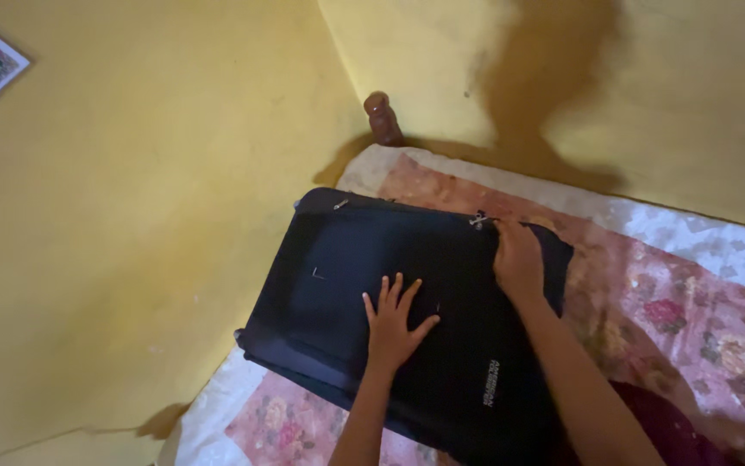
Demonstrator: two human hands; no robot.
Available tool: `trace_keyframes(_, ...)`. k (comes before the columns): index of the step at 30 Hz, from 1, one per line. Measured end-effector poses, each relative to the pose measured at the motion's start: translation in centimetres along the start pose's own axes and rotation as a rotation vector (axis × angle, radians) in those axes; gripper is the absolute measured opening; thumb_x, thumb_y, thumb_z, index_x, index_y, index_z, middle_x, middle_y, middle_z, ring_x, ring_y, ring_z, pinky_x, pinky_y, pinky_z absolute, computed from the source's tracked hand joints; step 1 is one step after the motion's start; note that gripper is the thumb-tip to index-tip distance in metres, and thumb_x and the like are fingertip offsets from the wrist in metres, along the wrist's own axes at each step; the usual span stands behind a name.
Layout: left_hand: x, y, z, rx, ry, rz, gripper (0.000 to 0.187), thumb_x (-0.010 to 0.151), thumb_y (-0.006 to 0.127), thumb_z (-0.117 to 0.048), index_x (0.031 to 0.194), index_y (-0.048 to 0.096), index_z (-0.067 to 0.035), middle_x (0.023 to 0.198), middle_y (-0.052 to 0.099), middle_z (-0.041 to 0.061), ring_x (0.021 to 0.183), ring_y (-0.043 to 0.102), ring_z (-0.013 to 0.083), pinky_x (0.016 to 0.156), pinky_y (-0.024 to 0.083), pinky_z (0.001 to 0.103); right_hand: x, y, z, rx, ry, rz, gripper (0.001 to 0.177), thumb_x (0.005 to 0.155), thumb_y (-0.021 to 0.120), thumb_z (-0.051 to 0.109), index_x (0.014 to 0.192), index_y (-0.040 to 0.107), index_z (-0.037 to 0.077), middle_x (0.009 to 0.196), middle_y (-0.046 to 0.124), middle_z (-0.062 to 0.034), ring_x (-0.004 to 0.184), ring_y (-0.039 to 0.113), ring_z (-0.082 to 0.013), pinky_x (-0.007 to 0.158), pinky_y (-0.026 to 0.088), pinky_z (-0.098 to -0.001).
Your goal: The person winds a white cable, opens a black suitcase on a bed containing a bag of snacks, and operates various zippers to open and close compartments before placing a purple bottle inside and checking a side pocket with a piece of paper.
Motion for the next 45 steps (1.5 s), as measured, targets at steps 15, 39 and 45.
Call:
trace_keyframes(15, 11.6, 4.7, -8.5, 0.194, 0.267, -0.444, 0.064, 0.093, 0.066, -0.042, 0.138, 0.057, 0.003, 0.145, 0.056, 0.023, 0.142, 0.046, 0.04, 0.12, 0.019, 0.07, -4.1, -0.4, -1.2, -0.192, -0.07, -0.017, 0.049, 0.096, 0.051, 0.01, 0.145, 0.052, 0.001, 0.143, 0.056, -0.0179, 0.135, 0.05, -0.0351, 0.115, 0.039, -0.0474)
trace_keyframes(39, 25.6, 8.0, -3.1, 0.008, -0.406, -0.075, 0.063, 0.094, 0.055, -0.055, 0.148, 0.045, -0.024, 0.157, 0.04, 0.008, 0.145, 0.038, 0.0338, 0.107, 0.035, 0.067, -3.9, -1.3, -0.3, -0.215, -0.024, -0.013, 0.048, 0.098, 0.05, 0.01, 0.146, 0.052, 0.005, 0.147, 0.055, -0.0144, 0.139, 0.049, -0.0315, 0.115, 0.037, -0.0466)
trace_keyframes(45, 26.1, 6.3, -0.8, 0.144, -0.34, -0.146, 0.091, 0.087, 0.058, -0.073, 0.16, 0.026, -0.029, 0.169, 0.021, 0.007, 0.154, 0.023, 0.0338, 0.113, 0.023, 0.072, -4.0, -1.1, -0.3, -0.21, 0.001, 0.001, 0.047, 0.098, 0.05, 0.01, 0.145, 0.054, 0.005, 0.147, 0.056, -0.0134, 0.139, 0.05, -0.0311, 0.114, 0.037, -0.0471)
Point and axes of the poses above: each hand's wrist, its own x-axis towards the middle knuckle, its own y-axis out of the palm, z = x × y, the point moved 6 cm from there along x, towards the middle knuckle
